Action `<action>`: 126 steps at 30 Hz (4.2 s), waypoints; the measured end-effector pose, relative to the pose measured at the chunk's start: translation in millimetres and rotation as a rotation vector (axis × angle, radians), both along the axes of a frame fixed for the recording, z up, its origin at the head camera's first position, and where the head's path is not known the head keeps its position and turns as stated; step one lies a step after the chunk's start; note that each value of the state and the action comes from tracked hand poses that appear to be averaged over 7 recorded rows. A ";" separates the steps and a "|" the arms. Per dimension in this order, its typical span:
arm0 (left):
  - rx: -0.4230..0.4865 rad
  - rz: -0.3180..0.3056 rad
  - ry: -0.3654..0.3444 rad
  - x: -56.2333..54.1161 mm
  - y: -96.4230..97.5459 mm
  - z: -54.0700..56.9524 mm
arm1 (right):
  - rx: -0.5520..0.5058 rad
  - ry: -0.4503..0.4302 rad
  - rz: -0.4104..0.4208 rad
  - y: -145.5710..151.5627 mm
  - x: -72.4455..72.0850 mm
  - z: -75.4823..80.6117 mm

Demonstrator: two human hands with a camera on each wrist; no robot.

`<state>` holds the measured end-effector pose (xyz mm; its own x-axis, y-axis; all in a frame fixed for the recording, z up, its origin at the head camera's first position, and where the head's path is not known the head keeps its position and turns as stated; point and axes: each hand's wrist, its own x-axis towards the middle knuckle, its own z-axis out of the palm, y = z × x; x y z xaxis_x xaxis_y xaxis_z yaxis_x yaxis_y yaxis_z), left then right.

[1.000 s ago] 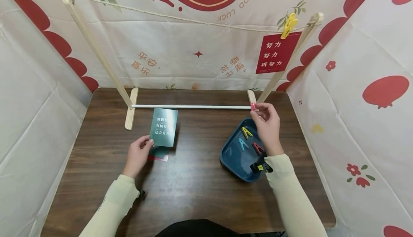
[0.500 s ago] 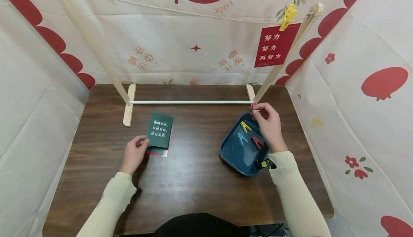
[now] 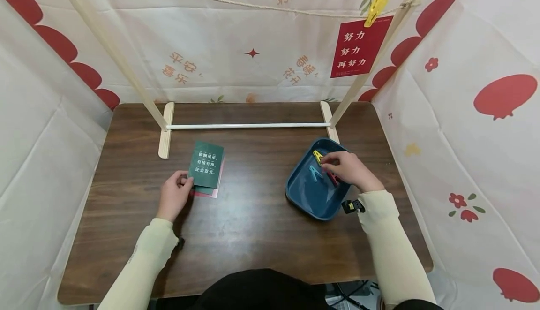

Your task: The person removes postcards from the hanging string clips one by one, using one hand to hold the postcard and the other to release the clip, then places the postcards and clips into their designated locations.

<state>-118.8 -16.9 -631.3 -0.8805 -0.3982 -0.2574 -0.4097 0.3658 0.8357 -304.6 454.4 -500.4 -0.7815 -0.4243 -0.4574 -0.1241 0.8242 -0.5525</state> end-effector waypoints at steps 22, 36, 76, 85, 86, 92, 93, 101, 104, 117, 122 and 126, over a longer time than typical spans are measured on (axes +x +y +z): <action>0.002 -0.013 -0.053 1.1 -0.2 -0.9 | 0.167 -0.159 0.244 -0.4 8.9 -25.0; -0.036 -0.077 -0.080 -4.4 -8.4 1.0 | 0.180 -0.155 0.283 -6.1 12.3 -25.4; -0.005 -0.173 0.245 -52.7 53.6 41.7 | 0.037 0.108 0.101 13.0 5.9 30.5; -0.025 -0.180 0.353 -67.2 78.6 52.5 | 0.013 0.163 0.077 12.8 5.9 45.8; -0.032 -0.178 0.367 -69.7 80.6 53.6 | 0.010 0.165 0.076 13.3 6.1 47.0; -0.043 -0.143 0.454 -85.2 92.7 63.4 | -0.006 0.201 0.045 16.0 7.7 57.0; -0.042 -0.134 0.466 -87.7 94.9 65.4 | -0.010 0.210 0.038 16.1 7.7 59.3; -0.039 -0.164 0.534 -111.4 107.5 81.0 | -0.069 0.284 0.014 7.4 6.2 80.3; -0.044 -0.242 0.561 -123.0 114.9 88.6 | -0.099 0.324 0.004 5.9 6.4 89.6; -0.059 -0.377 0.577 -158.3 141.1 122.8 | -0.212 0.480 -0.036 9.4 -2.5 135.7; -0.117 -0.441 0.609 -170.6 153.9 131.0 | -0.229 0.500 -0.089 10.7 -5.0 154.0; -0.147 -0.483 0.618 -178.2 161.9 135.9 | -0.219 0.508 -0.088 2.4 -5.6 164.4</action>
<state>-297.0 145.0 -495.3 -0.9304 0.0720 0.3593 0.3442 0.5085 0.7893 -310.3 456.8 -336.0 -0.9175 -0.3901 0.0771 -0.3551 0.7165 -0.6004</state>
